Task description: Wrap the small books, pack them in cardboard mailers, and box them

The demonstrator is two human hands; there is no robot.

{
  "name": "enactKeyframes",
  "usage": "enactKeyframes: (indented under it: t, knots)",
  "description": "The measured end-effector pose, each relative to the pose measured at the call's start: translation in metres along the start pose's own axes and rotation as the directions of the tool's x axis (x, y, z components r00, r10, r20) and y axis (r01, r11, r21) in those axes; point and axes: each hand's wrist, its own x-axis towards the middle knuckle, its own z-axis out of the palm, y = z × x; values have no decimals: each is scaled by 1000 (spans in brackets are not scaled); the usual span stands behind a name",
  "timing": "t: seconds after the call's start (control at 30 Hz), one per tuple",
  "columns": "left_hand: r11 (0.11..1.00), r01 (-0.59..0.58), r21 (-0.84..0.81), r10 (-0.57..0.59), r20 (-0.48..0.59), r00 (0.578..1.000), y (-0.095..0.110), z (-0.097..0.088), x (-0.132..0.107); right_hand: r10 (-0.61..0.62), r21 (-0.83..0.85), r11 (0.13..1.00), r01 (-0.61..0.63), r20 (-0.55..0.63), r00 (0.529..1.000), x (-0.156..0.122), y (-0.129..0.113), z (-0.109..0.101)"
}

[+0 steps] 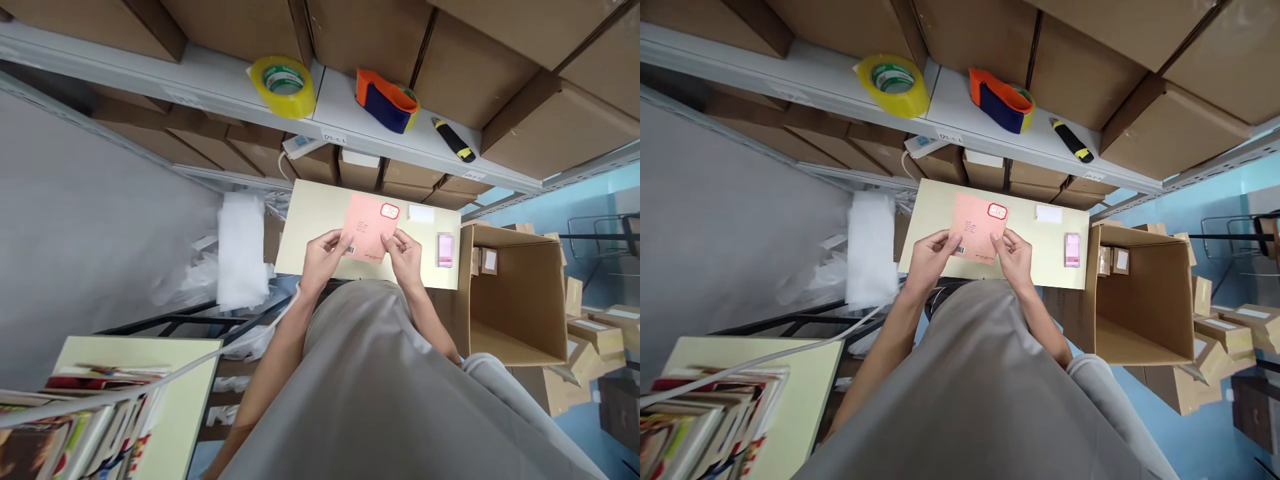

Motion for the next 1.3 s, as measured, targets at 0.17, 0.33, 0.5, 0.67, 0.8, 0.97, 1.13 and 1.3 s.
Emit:
enactKeyframes:
  t: [0.17,0.33,0.5,0.67,0.8,0.97,1.13,1.3]
  knots:
    - [998,10,-62,-18,-125,992,-3,5,-8,49,-74,996,-50,-21,999,8,10,-4]
    - [983,-136,119,161,-228,960,-1,26,-22,8,-96,995,-14,-62,998,-6,6,4]
    - [914,-332,233,330,50,943,-4,38,-33,-4,1,1000,4,-1,1000,-13,9,8]
    - [974,-159,163,172,-74,982,-14,19,-12,49,64,997,-52,52,997,-3,18,-18]
    - [991,96,-96,-83,130,988,-24,-1,11,102,81,990,-116,157,982,0,22,-27]
    - [992,-100,74,86,178,980,-21,-16,13,-11,25,1000,7,153,988,2,20,-26]
    - [923,-321,213,273,226,935,-18,-26,5,-149,-74,983,170,226,963,-1,13,-33]
    - [972,-182,151,161,138,977,-27,-29,-4,-134,-165,967,193,312,940,-4,26,-42]
